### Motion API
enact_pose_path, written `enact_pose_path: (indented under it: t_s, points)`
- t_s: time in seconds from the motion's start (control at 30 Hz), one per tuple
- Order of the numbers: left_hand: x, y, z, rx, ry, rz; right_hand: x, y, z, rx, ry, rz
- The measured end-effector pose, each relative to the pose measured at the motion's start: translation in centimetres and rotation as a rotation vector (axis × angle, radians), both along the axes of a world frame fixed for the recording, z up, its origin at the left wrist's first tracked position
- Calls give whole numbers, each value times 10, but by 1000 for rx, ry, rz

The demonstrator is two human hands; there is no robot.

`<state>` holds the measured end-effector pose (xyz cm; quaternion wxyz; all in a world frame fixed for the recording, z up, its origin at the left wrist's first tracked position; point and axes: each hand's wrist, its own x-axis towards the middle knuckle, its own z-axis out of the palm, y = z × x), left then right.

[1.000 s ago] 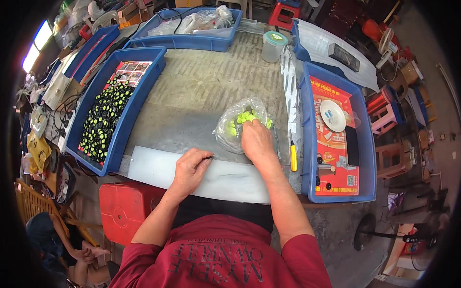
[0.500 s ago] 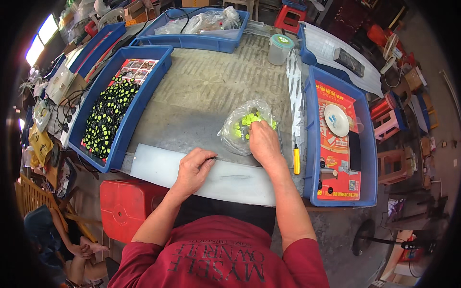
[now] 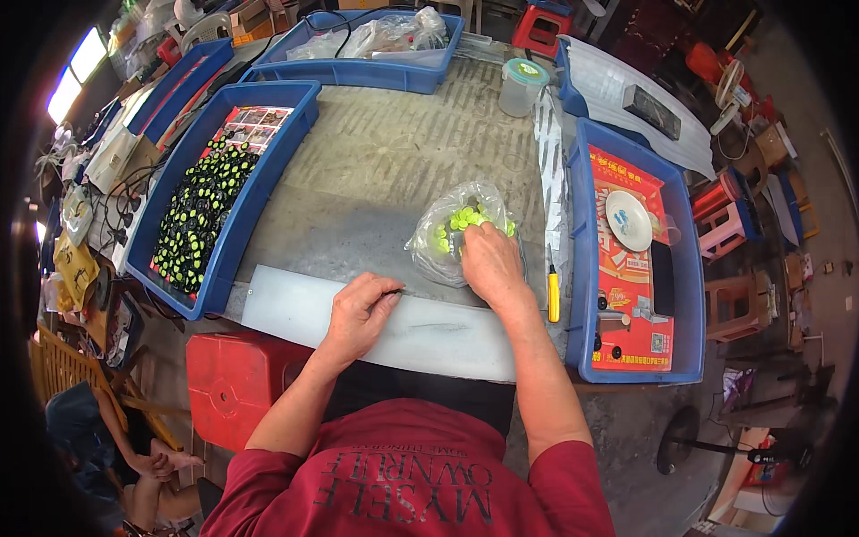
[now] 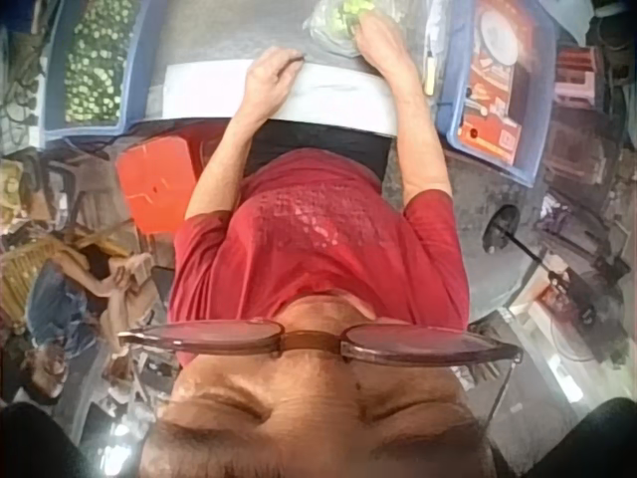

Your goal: The person assembles small circular components by inserting small yellow plastic pieces into black rings by hand and placing the completed parts into a blue bin.

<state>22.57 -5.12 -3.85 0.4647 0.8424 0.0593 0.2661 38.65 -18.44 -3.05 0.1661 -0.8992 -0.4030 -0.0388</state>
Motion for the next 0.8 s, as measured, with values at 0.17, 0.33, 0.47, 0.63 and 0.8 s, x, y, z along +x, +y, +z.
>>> enact_pose_path:
  t_s: [0.17,0.33,0.47,0.63,0.8]
  points:
    - [0,0,-1,-3,6,-4,1,-4,4,144,98,-19]
    - [0,2,-2,20,1,-1,-2,-2,7,-16,69,4]
    - [0,1,-1,5,20,-6,0,-2,4,-3,45,12]
    - [0,2,-2,14,18,-2,-1,-5,2,178,110,12]
    - [-1,2,-2,6,11,-5,-2,-6,5,300,222,-15]
